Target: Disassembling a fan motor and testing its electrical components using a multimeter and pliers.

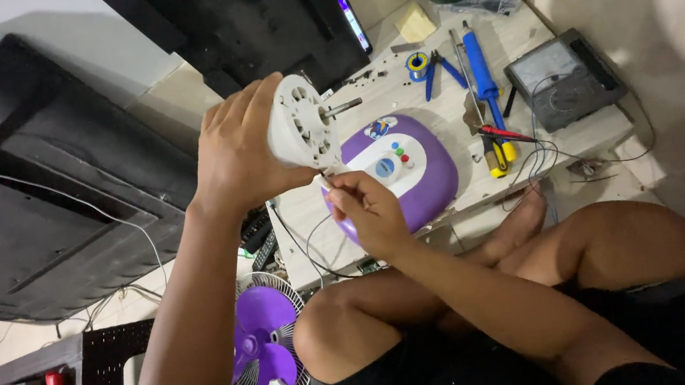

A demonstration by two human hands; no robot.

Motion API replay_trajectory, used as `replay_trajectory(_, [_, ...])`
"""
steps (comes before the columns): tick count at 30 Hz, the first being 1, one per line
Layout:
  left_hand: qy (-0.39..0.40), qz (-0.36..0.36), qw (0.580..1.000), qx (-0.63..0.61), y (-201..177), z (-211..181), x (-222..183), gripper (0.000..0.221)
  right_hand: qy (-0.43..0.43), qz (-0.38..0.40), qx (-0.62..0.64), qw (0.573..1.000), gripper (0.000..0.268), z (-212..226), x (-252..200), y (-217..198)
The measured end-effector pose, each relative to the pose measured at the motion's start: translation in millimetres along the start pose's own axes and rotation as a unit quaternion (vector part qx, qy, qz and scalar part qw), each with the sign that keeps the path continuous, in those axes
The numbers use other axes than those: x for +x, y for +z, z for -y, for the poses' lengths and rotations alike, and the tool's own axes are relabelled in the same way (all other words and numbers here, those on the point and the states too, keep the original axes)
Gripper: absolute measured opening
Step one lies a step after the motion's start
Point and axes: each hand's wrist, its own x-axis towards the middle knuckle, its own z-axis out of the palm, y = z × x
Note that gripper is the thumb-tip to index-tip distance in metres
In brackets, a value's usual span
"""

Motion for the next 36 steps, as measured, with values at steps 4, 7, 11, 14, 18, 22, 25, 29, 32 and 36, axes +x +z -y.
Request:
replay_trajectory(4, [0.033, -0.039, 0.998, -0.046, 12.7, 18.1, -4.1, 0.106, -0.036, -0.082, -0.087, 0.992, 0.01, -12.2, 1.8, 23.4])
replay_trajectory(7, [0.022, -0.03, 0.999, -0.016, 14.3, 18.6, -4.8, 0.108, -0.042, -0.084, -0.066, 0.993, 0.011, -14.3, 1.2, 27.5])
replay_trajectory(11, [-0.036, -0.006, 0.999, -0.02, 18.9, 15.6, 6.9, 0.111, -0.05, -0.109, -0.062, 0.991, 0.011, -4.5, 13.6, 23.3])
replay_trajectory(14, [-0.088, 0.012, 0.996, 0.003, 35.4, 15.3, 16.5, 0.116, -0.059, -0.139, -0.073, 0.986, 0.012, 3.3, 26.1, 16.3])
replay_trajectory(18, [-0.11, -0.006, 0.992, 0.065, 51.9, 0.7, 26.5, 0.12, -0.082, -0.17, -0.064, 0.98, 0.014, 11.5, 32.8, 12.0])
replay_trajectory(22, [-0.127, 0.037, 0.99, 0.052, 46.9, -7.3, 29.4, 0.121, -0.079, -0.198, -0.033, 0.976, 0.012, 11.7, 33.2, 20.5])
replay_trajectory(25, [-0.142, 0.081, 0.985, 0.056, 37.0, -10.1, 31.1, 0.12, -0.069, -0.217, 0.023, 0.974, 0.012, 10.8, 36.3, 30.2])
replay_trajectory(29, [-0.137, 0.126, 0.982, 0.034, 22.5, -8.5, 32.3, 0.114, -0.031, -0.247, 0.048, 0.967, 0.009, 26.1, 36.1, 44.7])
replay_trajectory(32, [-0.114, 0.135, 0.984, 0.026, 12.8, -7.6, 29.5, 0.112, -0.015, -0.259, 0.058, 0.964, 0.008, 32.3, 36.3, 42.9])
replay_trajectory(36, [-0.097, 0.143, 0.985, 0.016, 6.8, -5.0, 28.5, 0.111, 0.028, -0.268, 0.068, 0.961, 0.01, 48.5, 35.5, 37.5])
